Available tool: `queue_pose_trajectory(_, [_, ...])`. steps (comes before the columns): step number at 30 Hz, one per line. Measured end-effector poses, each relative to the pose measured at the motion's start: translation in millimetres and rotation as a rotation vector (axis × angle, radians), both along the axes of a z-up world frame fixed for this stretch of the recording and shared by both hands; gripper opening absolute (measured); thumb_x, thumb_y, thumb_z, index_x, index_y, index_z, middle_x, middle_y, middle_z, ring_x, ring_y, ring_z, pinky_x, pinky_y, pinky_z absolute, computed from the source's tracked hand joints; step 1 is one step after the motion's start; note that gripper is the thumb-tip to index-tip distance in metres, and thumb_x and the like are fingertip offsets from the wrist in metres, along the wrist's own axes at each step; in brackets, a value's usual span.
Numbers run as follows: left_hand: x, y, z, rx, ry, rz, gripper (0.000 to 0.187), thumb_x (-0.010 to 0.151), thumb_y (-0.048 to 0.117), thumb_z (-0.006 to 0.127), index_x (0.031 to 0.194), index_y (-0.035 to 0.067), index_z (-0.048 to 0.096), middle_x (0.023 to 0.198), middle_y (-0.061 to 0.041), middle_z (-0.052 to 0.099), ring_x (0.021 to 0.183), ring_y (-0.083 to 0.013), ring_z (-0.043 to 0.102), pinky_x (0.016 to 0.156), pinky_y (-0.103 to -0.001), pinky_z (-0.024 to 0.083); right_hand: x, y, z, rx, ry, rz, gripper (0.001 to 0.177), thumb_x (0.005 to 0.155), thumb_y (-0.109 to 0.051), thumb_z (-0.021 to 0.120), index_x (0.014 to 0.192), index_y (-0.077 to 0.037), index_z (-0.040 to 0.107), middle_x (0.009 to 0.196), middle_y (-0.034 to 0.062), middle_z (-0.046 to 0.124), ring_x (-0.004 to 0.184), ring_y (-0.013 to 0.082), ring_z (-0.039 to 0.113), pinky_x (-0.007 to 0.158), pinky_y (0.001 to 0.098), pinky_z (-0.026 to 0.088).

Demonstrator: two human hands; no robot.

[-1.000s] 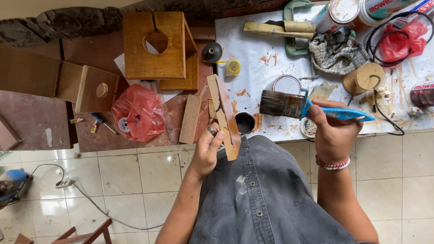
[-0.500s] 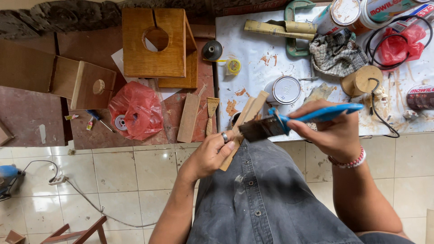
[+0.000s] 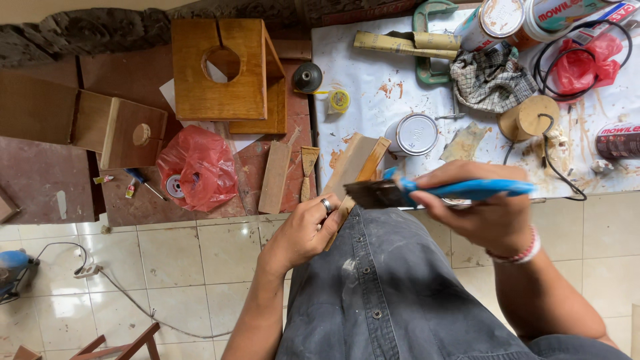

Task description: The person applies stain to several wooden boards using a paintbrush, dipping the brush into a container of stain and spreading it across the surfaces of the wood pieces.

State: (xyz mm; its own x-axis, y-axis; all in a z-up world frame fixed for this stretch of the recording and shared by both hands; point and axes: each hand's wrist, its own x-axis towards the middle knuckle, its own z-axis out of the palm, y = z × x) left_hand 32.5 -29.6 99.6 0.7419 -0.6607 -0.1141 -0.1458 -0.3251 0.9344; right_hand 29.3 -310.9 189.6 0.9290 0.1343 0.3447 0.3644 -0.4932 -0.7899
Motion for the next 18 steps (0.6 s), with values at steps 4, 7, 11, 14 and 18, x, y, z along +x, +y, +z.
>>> queue_pose_trajectory(4, [-1.6,0.9,0.6,-0.032,-0.008,-0.016,0.03,0.108,0.026,0.04,0.086,0.007,0.045,0.078,-0.004,0.043,0.071,-0.0205,0.041,0.07,-0.035,0.038,14.1,-17.3,-18.6,-0.052,-0.072,0.025,0.019,0.087,0.0,0.085,0.098,0.007,0.071,0.093,0.0177,0.075,0.078,0.0223,0.075,0.068,0.029,0.06])
queue_pose_trajectory(7, [-2.1,0.5,0.6,-0.016,0.001,-0.022,0.031,0.108,0.027,0.04,0.085,0.008,0.044,0.076,-0.002,0.041,0.069,-0.0192,0.041,0.069,-0.034,0.038,18.3,-33.2,-17.7,-0.093,-0.179,-0.072,0.017,0.095,0.006,0.084,0.103,0.012,0.07,0.097,0.0244,0.074,0.084,0.029,0.073,0.074,0.0344,0.059])
queue_pose_trajectory(11, [-1.8,-1.8,1.7,-0.043,0.022,0.047,0.032,0.108,0.024,0.043,0.08,0.009,0.04,0.075,-0.001,0.037,0.069,-0.0166,0.037,0.068,-0.033,0.036,6.7,-30.3,-20.4,-0.101,-0.361,-0.107,0.014,0.097,0.011,0.08,0.106,0.013,0.069,0.101,0.0261,0.073,0.09,0.0344,0.076,0.077,0.0368,0.062])
queue_pose_trajectory(14, [-3.1,-2.5,-5.0,-0.027,-0.025,0.048,0.033,0.108,0.023,0.043,0.079,0.008,0.041,0.074,-0.003,0.04,0.069,-0.0182,0.04,0.068,-0.035,0.037,-17.8,-2.9,-7.3,-0.18,-0.304,0.001,0.019,0.093,0.003,0.078,0.109,0.005,0.067,0.106,0.024,0.074,0.097,0.0334,0.077,0.091,0.0406,0.063])
queue_pose_trajectory(18, [-3.1,-4.8,-20.2,-0.098,-0.009,0.103,0.032,0.105,0.025,0.047,0.08,0.009,0.058,0.06,-0.01,0.048,0.056,-0.0235,0.051,0.055,-0.034,0.048,-28.1,23.3,-34.8,-0.11,-0.359,0.046,0.014,0.083,0.005,0.077,0.097,0.003,0.077,0.093,0.0214,0.077,0.078,0.0411,0.076,0.068,0.0447,0.063])
